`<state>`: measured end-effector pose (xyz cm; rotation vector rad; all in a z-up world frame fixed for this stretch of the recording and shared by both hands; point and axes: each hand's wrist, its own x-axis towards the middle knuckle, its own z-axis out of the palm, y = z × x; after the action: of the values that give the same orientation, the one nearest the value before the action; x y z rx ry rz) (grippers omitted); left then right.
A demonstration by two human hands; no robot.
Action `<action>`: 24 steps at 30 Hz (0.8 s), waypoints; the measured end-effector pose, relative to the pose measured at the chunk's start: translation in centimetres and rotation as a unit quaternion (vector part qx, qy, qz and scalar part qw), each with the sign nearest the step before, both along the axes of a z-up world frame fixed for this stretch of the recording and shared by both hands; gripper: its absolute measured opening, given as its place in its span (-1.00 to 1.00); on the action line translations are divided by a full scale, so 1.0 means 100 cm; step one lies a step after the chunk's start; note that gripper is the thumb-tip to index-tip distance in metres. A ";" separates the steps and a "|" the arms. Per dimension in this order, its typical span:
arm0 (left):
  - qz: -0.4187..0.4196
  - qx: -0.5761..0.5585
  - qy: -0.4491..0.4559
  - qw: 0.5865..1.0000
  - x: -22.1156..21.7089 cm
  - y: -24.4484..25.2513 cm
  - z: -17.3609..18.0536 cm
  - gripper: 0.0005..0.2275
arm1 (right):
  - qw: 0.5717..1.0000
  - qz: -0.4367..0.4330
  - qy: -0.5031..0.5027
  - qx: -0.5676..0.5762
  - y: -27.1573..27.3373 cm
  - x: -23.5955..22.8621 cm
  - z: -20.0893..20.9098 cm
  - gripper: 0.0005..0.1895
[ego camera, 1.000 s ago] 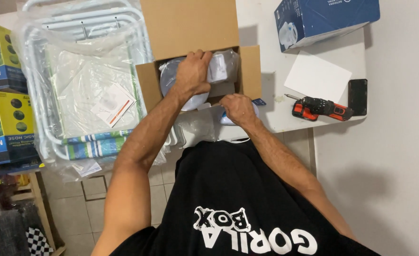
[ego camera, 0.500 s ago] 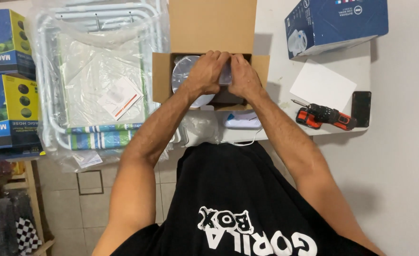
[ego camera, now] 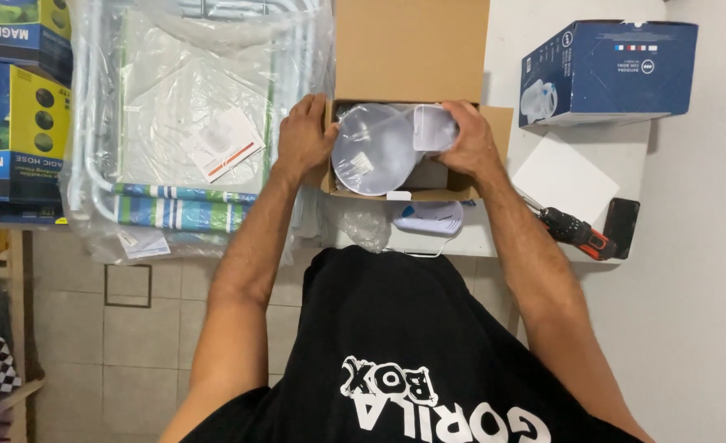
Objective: The person unboxes a hand mixer, removes the beaters from their packaging, and inserts them into the motor unit.
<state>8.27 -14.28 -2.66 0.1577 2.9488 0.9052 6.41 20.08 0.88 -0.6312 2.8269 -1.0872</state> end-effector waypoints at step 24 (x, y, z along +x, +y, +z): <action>0.089 0.428 -0.129 0.890 -0.009 0.029 0.071 -0.64 | 0.999 -0.008 0.035 0.022 0.004 0.016 0.088 -0.41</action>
<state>7.37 -11.41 4.41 -0.1954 2.1452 2.0070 8.03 20.46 9.72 -0.6572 2.9113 -1.0209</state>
